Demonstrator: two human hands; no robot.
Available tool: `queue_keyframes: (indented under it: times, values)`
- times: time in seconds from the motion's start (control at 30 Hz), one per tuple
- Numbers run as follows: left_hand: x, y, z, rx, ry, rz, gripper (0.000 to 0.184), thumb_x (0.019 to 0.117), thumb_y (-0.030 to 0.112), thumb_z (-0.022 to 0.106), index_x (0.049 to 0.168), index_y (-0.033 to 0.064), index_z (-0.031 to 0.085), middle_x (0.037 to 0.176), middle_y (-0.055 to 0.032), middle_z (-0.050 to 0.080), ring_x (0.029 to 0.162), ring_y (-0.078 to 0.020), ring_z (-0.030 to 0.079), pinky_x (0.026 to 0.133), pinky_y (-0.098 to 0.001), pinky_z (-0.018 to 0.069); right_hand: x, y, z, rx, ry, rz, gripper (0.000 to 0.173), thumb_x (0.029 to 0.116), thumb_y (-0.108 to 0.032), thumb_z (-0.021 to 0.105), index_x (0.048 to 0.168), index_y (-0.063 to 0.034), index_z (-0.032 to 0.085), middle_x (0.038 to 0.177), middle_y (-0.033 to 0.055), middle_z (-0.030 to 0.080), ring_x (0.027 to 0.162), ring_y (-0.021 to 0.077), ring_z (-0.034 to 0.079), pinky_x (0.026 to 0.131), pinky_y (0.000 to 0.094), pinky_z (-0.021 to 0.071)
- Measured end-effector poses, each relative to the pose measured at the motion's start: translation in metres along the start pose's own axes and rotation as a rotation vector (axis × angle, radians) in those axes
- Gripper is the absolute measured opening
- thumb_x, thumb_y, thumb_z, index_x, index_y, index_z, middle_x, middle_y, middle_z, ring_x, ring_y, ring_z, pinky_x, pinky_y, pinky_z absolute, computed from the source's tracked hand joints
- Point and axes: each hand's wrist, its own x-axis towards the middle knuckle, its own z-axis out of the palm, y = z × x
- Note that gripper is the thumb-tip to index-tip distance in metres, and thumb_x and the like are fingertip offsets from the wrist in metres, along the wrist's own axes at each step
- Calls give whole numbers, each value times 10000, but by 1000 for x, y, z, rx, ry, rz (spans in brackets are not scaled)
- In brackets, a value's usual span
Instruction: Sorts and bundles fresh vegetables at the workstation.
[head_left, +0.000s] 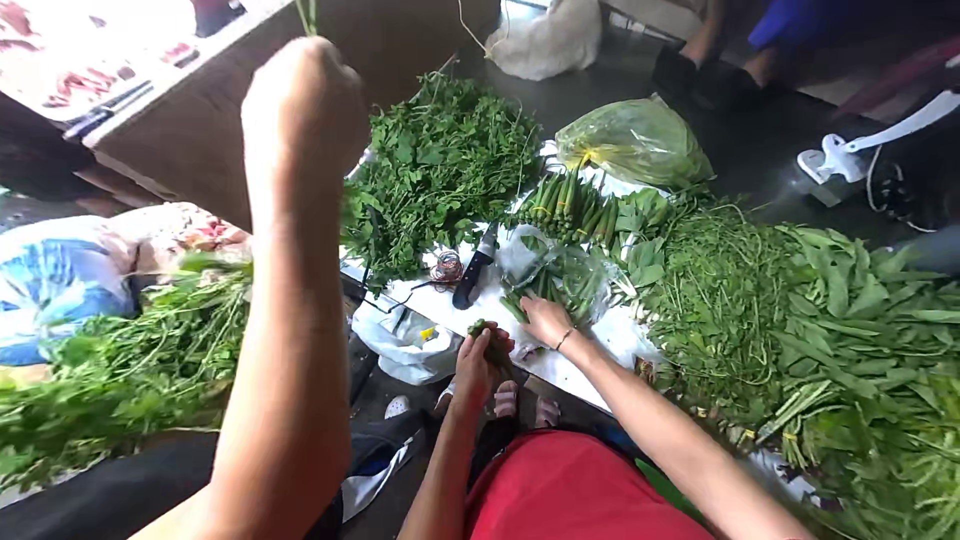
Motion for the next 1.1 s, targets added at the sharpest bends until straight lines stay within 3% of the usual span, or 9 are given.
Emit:
queue_keyframes:
  times: [0.2, 0.37, 0.57, 0.7, 0.77, 0.87, 0.9, 1.03, 1.1]
  values:
    - [8, 2, 2, -86, -68, -32, 317, 1110, 143, 260, 1223, -15, 511, 901, -106, 688, 823, -229, 707, 797, -404, 605, -7, 25, 2, 208, 15, 40, 286, 965, -156, 596, 1185, -1, 694, 1203, 199, 691, 1163, 336, 649, 1026, 533, 490]
    - [15, 1, 6, -87, -64, -60, 304, 1106, 127, 269, 1247, -17, 497, 894, -105, 683, 813, -223, 700, 788, -401, 601, -19, 30, 13, 201, -1, 31, 403, 975, -278, 668, 1280, -17, 637, 1135, 195, 702, 1105, 352, 667, 1004, 548, 500]
    - [17, 0, 9, -79, -61, -55, 264, 1097, 87, 310, 1269, -20, 479, 910, -118, 688, 804, -219, 701, 774, -382, 602, -31, 1, 22, 24, 25, -10, 342, 950, -150, 638, 1270, -30, 633, 1264, 204, 664, 1228, 380, 617, 1010, 582, 488]
    - [14, 3, 7, -88, -78, -41, 276, 1082, 49, 334, 1309, -28, 471, 931, -125, 687, 828, -222, 706, 786, -379, 605, -16, 14, 17, 328, -2, 35, 395, 975, -139, 644, 1345, -4, 610, 1211, 216, 677, 1163, 347, 642, 1048, 518, 483]
    - [13, 5, 4, -103, -80, -30, 276, 1083, 46, 329, 1313, -27, 464, 934, -123, 689, 824, -221, 706, 779, -373, 605, -17, 31, 11, 603, -1, 46, 414, 968, -166, 695, 1331, 17, 621, 1208, 221, 674, 1082, 296, 666, 995, 454, 520]
    - [12, 9, 1, -111, -65, -16, 277, 1084, 50, 331, 1318, -26, 460, 937, -120, 695, 824, -213, 708, 784, -370, 605, -35, 51, 1, 923, 68, 92, 383, 980, -141, 675, 1326, 14, 616, 1177, 164, 675, 859, 160, 629, 742, 323, 524]
    - [12, 9, 0, -120, -62, -14, 281, 1085, 50, 334, 1325, -26, 458, 937, -123, 697, 823, -215, 709, 786, -372, 605, -43, 55, -1, 977, 116, 91, 382, 981, -132, 672, 1328, 18, 612, 1168, 156, 679, 828, 136, 622, 708, 300, 518]
    - [13, 14, 4, -114, -91, -5, 291, 1095, 83, 337, 1341, -26, 449, 942, -125, 695, 837, -219, 708, 801, -373, 599, -84, 46, -6, 985, 297, -113, 352, 946, -85, 683, 1269, 50, 642, 1089, 127, 708, 836, 102, 668, 704, 259, 557]
    - [14, 14, 11, -106, -126, 0, 317, 1117, 152, 305, 1328, -21, 466, 944, -117, 694, 854, -214, 705, 820, -377, 595, -107, 26, -3, 932, 324, -230, 340, 946, -92, 670, 1255, 50, 660, 1111, 126, 714, 900, 99, 692, 783, 255, 583]
